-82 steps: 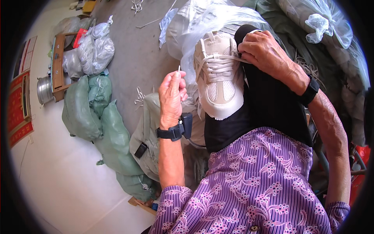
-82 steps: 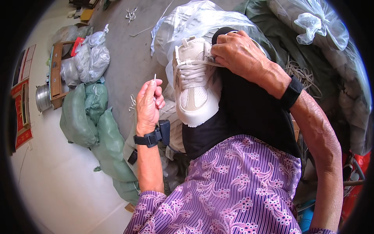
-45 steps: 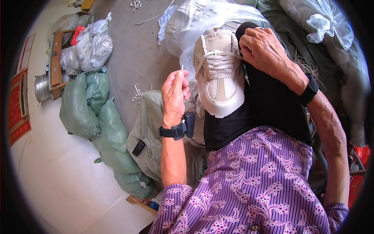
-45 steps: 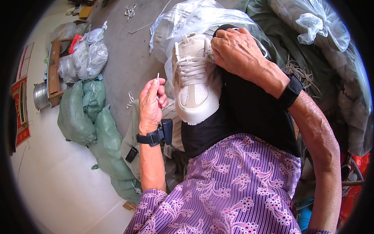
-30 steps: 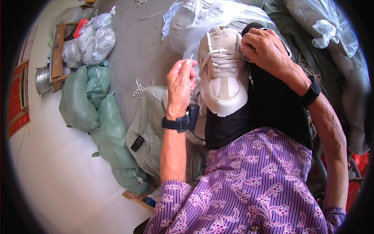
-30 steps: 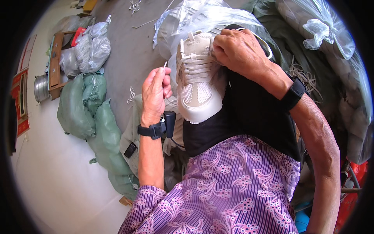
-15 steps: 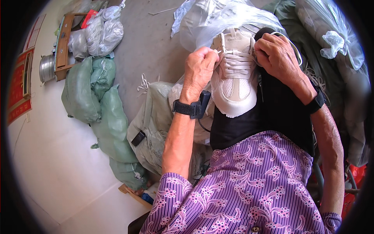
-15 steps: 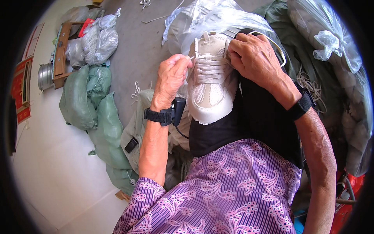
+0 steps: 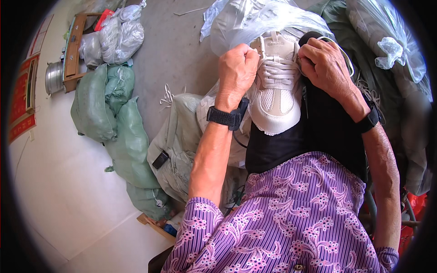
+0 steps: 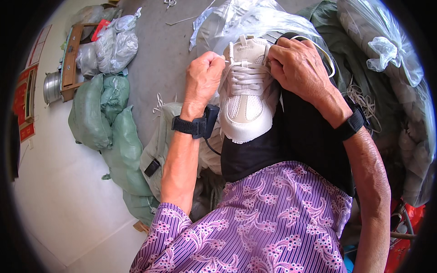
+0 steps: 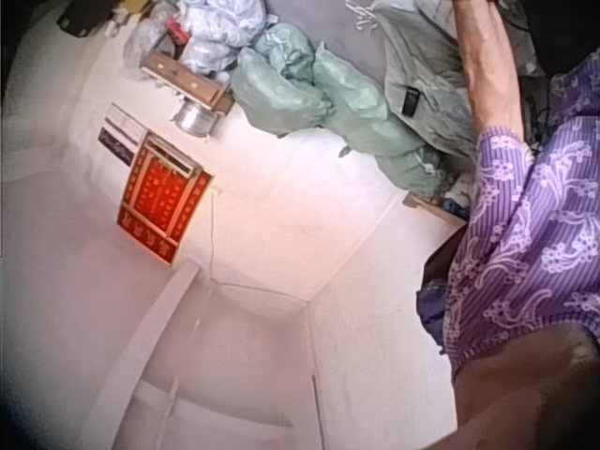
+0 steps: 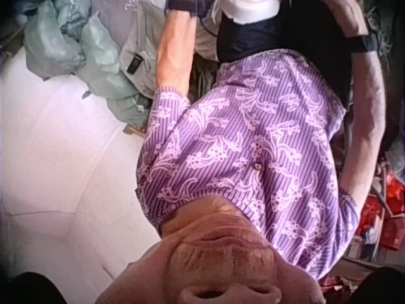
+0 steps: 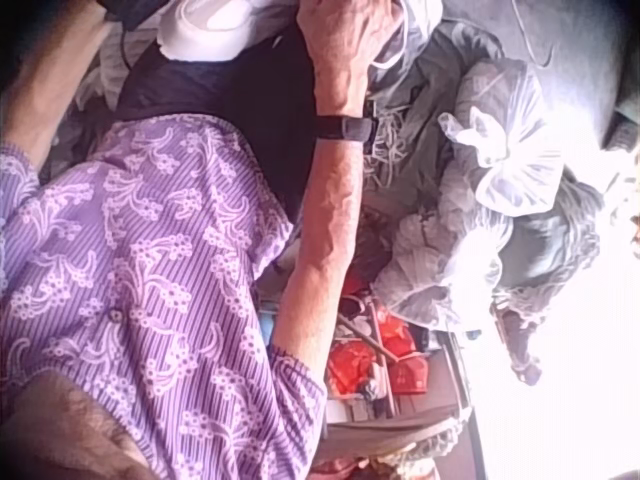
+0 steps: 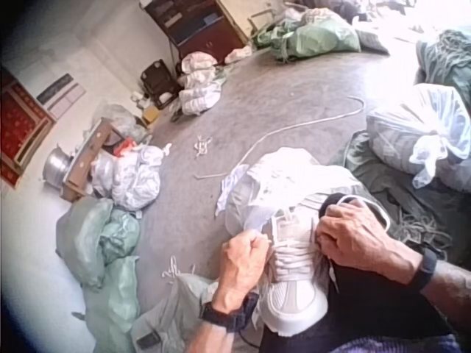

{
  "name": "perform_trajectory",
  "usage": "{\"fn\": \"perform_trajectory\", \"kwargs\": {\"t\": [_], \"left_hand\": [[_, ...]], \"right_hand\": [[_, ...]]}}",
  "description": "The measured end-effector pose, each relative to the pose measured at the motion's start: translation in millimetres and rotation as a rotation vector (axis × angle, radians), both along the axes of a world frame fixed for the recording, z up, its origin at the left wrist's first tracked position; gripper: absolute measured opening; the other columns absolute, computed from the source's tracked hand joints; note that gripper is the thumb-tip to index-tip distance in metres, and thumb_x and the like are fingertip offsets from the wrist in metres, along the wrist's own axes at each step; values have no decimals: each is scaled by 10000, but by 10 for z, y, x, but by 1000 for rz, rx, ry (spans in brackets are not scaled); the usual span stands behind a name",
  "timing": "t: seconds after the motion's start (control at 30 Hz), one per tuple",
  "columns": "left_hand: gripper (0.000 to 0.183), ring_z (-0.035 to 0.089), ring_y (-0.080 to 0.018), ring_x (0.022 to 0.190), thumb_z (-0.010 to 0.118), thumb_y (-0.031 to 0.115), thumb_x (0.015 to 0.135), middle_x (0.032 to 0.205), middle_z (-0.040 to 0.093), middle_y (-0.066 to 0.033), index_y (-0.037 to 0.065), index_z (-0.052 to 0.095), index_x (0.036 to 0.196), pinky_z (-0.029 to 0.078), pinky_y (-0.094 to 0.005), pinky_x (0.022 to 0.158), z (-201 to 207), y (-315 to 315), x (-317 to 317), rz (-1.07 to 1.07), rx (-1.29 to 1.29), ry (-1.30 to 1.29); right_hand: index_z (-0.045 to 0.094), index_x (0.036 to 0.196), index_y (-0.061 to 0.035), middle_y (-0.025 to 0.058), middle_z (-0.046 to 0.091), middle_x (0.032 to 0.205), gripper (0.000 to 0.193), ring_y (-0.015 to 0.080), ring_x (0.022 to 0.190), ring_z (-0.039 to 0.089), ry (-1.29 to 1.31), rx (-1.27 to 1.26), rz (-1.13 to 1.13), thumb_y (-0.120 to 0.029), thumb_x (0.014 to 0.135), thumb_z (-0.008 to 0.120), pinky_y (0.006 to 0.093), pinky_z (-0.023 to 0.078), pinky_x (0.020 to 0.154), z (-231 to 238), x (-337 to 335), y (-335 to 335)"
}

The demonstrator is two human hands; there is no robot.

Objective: Insert and thread laces into a white sneaker upper.

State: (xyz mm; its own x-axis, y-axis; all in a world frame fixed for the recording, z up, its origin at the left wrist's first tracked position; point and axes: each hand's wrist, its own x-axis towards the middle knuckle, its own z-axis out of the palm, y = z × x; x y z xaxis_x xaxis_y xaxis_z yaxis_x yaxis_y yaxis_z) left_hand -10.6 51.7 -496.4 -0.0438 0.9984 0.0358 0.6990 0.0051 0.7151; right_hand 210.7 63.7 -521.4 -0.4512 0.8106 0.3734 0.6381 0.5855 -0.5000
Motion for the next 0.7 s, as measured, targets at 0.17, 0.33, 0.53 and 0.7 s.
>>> {"fn": "perform_trajectory", "kwargs": {"t": [0.17, 0.33, 0.53, 0.7], "left_hand": [[204, 583, -296, 555, 547, 150, 809, 611, 568, -189, -18, 568, 695, 464, -370, 558, 9, -55, 47, 54, -12, -12], [222, 492, -89, 595, 549, 187, 832, 583, 542, -42, -19, 599, 768, 436, -295, 578, 11, -115, 8, -64, 41, 15], [192, 556, -194, 553, 547, 144, 818, 609, 574, -148, -24, 579, 731, 456, -341, 561, -52, -152, -54, 18, -58, -141], [206, 520, -195, 538, 534, 150, 829, 606, 565, -148, -27, 578, 732, 442, -340, 555, -142, -168, -45, 48, -43, -196]], "right_hand": [[571, 805, -50, 71, 527, 757, 62, 263, 753, 549, 1, 10, 29, -107, 780, 570, 384, 403, 711, -3, 14, 3], [595, 769, -73, 61, 544, 733, 63, 249, 759, 568, 6, 14, 4, -127, 770, 562, 380, 400, 709, 14, 13, -3], [600, 776, -66, 64, 543, 735, 57, 249, 760, 566, 5, 4, 2, -115, 764, 573, 378, 405, 717, 31, 1, -4], [610, 792, -66, 68, 546, 751, 63, 252, 763, 564, -16, 1, -5, -112, 765, 576, 376, 408, 730, 66, -7, -11]]}}
